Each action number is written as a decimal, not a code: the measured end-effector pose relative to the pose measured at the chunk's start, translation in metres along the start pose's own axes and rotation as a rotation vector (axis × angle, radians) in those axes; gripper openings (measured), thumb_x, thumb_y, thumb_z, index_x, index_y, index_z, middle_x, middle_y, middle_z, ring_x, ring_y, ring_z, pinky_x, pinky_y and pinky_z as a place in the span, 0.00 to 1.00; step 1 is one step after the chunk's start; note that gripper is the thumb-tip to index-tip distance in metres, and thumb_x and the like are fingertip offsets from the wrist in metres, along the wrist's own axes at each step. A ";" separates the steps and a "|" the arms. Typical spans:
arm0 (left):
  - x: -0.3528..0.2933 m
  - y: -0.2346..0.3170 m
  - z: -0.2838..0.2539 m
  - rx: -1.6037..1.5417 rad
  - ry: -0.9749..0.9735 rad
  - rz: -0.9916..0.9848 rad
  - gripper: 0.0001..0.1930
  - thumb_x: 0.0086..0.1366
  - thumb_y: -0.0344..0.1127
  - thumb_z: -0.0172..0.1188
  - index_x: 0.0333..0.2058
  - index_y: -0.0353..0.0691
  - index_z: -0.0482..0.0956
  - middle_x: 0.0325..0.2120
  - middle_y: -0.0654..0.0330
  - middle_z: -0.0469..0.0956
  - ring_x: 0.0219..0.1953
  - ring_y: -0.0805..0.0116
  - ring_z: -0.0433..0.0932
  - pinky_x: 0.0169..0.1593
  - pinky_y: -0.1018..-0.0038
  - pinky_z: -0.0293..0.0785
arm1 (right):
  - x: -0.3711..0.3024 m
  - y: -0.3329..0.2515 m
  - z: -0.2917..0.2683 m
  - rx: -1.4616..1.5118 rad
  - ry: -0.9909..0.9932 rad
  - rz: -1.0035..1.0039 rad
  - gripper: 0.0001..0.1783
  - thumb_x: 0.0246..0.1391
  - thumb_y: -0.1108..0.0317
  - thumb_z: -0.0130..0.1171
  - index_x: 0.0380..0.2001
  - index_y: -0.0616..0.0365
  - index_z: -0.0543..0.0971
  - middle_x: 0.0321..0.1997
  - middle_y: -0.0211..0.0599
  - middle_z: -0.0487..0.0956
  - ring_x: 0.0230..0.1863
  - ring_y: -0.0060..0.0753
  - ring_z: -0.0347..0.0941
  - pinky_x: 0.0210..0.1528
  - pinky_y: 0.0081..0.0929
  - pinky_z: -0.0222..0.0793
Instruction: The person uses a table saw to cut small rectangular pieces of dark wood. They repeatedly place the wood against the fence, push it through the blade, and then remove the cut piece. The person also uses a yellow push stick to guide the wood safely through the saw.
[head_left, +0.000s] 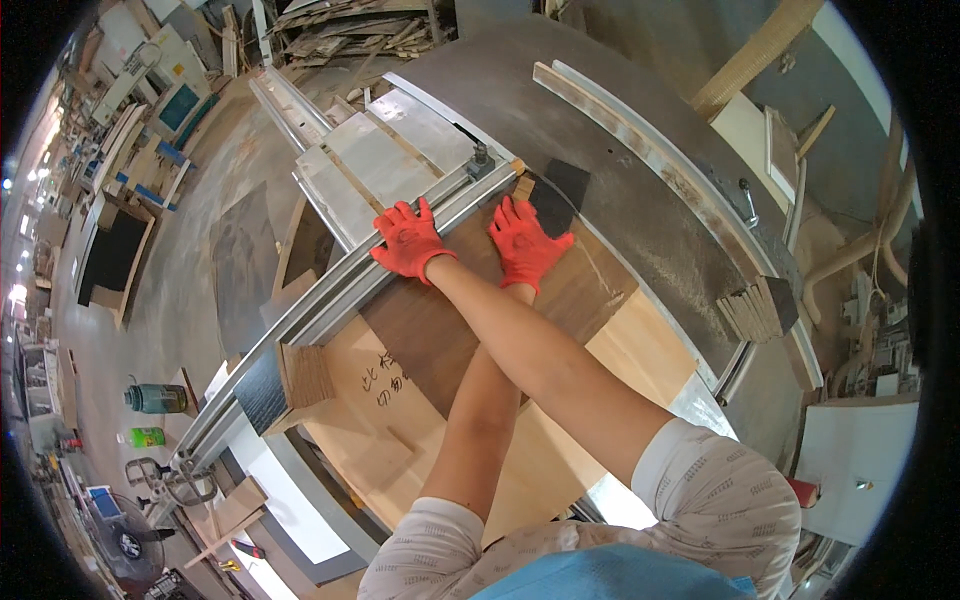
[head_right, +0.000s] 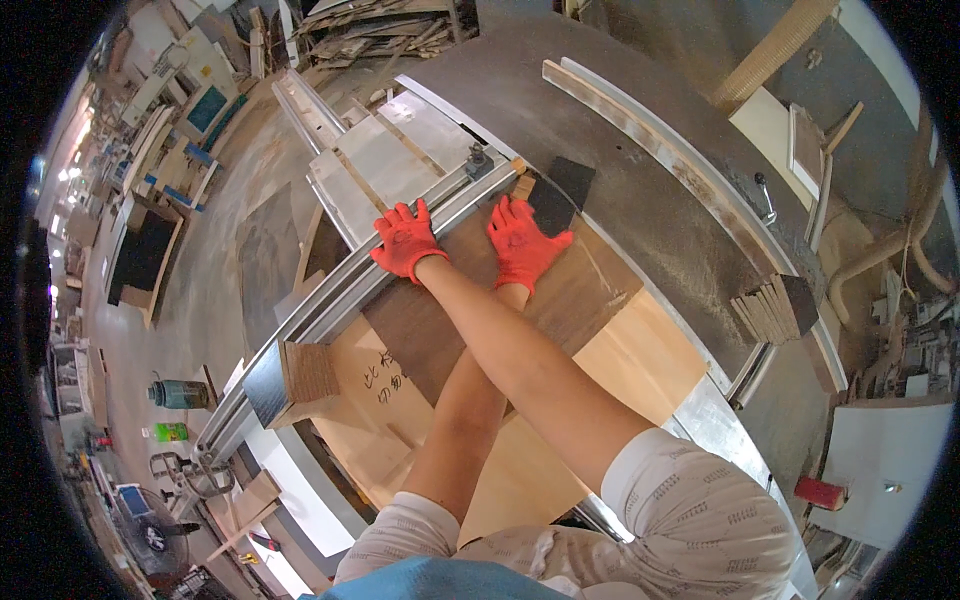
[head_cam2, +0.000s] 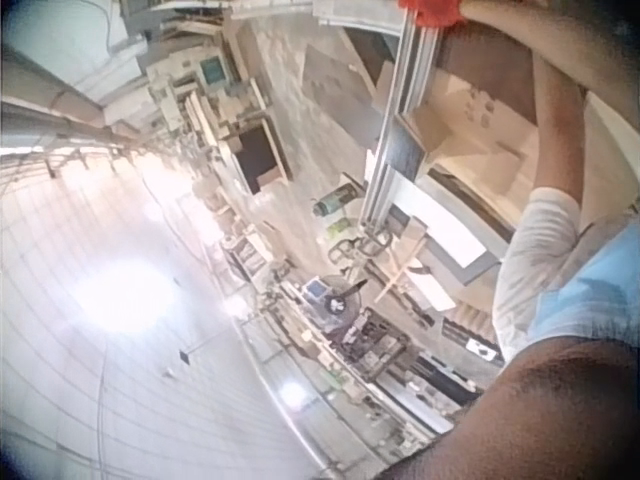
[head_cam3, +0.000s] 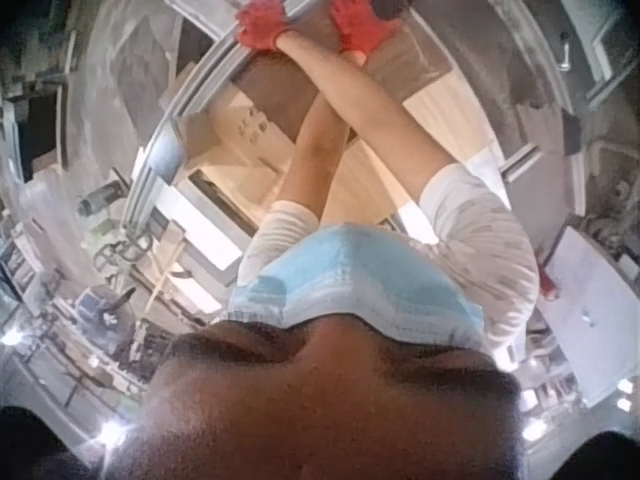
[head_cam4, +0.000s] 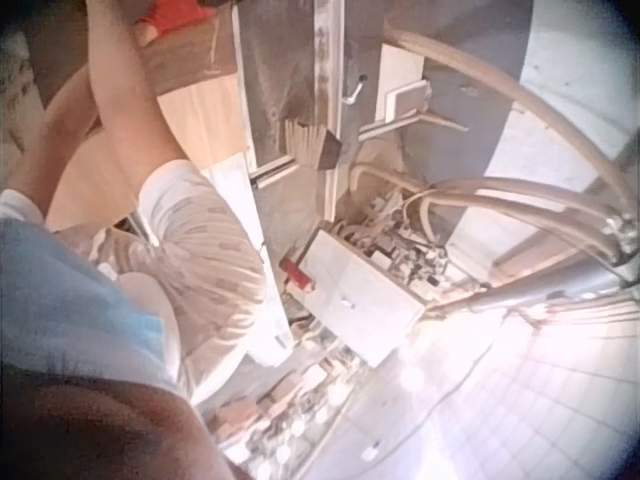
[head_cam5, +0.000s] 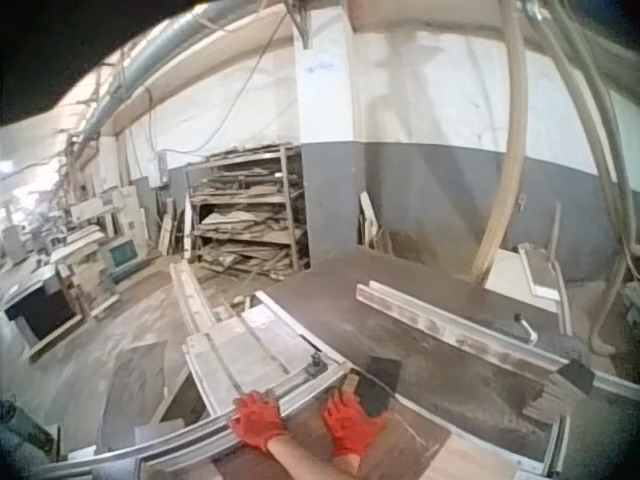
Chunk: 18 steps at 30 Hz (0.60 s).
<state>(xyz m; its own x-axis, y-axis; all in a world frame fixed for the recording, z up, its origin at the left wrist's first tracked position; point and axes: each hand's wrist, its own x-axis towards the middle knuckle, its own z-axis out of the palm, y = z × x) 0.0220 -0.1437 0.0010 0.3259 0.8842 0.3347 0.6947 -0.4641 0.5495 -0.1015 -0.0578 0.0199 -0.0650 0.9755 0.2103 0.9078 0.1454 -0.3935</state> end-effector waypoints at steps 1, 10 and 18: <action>-0.001 0.000 -0.001 0.002 0.001 -0.004 0.46 0.43 0.61 0.79 0.54 0.39 0.71 0.66 0.39 0.67 0.72 0.41 0.59 0.72 0.46 0.54 | 0.001 0.000 -0.001 0.006 -0.015 -0.003 0.34 0.62 0.39 0.57 0.64 0.47 0.75 0.70 0.32 0.71 0.78 0.41 0.55 0.81 0.65 0.34; -0.002 -0.002 -0.007 0.033 -0.058 -0.056 0.52 0.44 0.64 0.79 0.59 0.36 0.69 0.69 0.40 0.66 0.72 0.43 0.60 0.72 0.48 0.56 | -0.001 -0.010 -0.018 -0.026 -0.135 0.009 0.32 0.63 0.42 0.57 0.64 0.46 0.74 0.72 0.34 0.69 0.78 0.42 0.54 0.81 0.64 0.36; -0.004 0.007 -0.018 0.016 -0.087 -0.049 0.54 0.47 0.66 0.77 0.63 0.34 0.67 0.70 0.40 0.64 0.73 0.42 0.59 0.72 0.47 0.55 | -0.004 -0.009 -0.014 -0.028 -0.065 0.006 0.36 0.62 0.42 0.57 0.67 0.50 0.73 0.74 0.35 0.69 0.80 0.46 0.53 0.80 0.64 0.36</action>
<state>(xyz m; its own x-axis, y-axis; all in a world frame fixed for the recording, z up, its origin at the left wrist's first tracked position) 0.0141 -0.1518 0.0174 0.3450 0.9076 0.2393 0.7214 -0.4195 0.5511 -0.1031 -0.0655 0.0352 -0.0858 0.9851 0.1491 0.9192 0.1359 -0.3695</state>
